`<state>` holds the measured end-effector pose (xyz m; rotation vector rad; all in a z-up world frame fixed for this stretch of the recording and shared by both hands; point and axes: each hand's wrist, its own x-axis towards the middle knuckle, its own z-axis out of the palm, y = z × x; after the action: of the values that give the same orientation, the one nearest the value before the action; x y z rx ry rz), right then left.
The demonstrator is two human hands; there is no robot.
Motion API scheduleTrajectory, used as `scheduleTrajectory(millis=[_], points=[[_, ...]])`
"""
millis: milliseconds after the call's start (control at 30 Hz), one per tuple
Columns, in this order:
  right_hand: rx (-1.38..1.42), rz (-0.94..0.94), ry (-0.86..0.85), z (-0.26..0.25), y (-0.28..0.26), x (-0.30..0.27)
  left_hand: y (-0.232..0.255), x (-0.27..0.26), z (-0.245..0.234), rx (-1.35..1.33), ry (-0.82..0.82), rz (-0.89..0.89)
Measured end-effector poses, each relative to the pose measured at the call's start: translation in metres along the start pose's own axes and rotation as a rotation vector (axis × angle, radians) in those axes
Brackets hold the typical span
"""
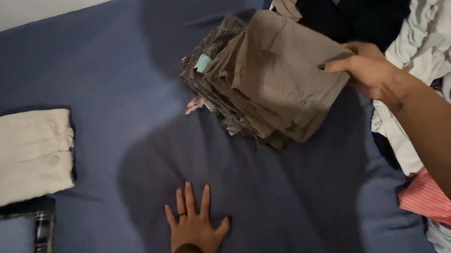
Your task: The person folds several garments on a bed, including a light blue shirt, a patterned shirt, a black t-shirt, and two pairs of trousers. Each item is smoothed, folded into a compact rectangle, and stacked on the left side of the bed.
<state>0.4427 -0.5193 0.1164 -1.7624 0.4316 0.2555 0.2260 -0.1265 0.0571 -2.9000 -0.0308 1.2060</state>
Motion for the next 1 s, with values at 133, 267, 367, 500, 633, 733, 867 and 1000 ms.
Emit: scheduleTrajectory(millis=[133,267,367,500,633,733,867,1000], points=[[0.141,-0.26,-0.122,0.039,-0.051,-0.062,-0.005,-0.001,0.007,-0.048,-0.003,0.008],[-0.299,-0.825,-0.05,0.08,-0.093,-0.141,0.0,-0.002,0.009,-0.644,0.244,0.095],[-0.435,-1.052,-0.148,0.107,-0.085,-0.225,-0.007,-0.029,0.024,-1.914,0.043,0.18],[-0.629,-0.882,-0.544,0.16,-0.017,-0.35,-0.035,-0.097,0.06,-0.535,0.347,0.105],[-0.566,-0.665,-0.909,0.171,0.064,-0.406,-0.074,-0.157,0.1,-1.879,0.245,-0.301],[-0.589,-0.459,-0.685,0.171,0.115,-0.398,-0.102,-0.165,0.128,-2.534,0.19,-0.511],[-0.598,-0.423,-0.275,0.179,0.154,-0.358,-0.117,-0.155,0.185,-2.507,0.172,-0.486],[-0.697,-0.206,-0.258,0.208,0.156,-0.332,-0.128,-0.146,0.218,-2.055,0.23,-0.589]])
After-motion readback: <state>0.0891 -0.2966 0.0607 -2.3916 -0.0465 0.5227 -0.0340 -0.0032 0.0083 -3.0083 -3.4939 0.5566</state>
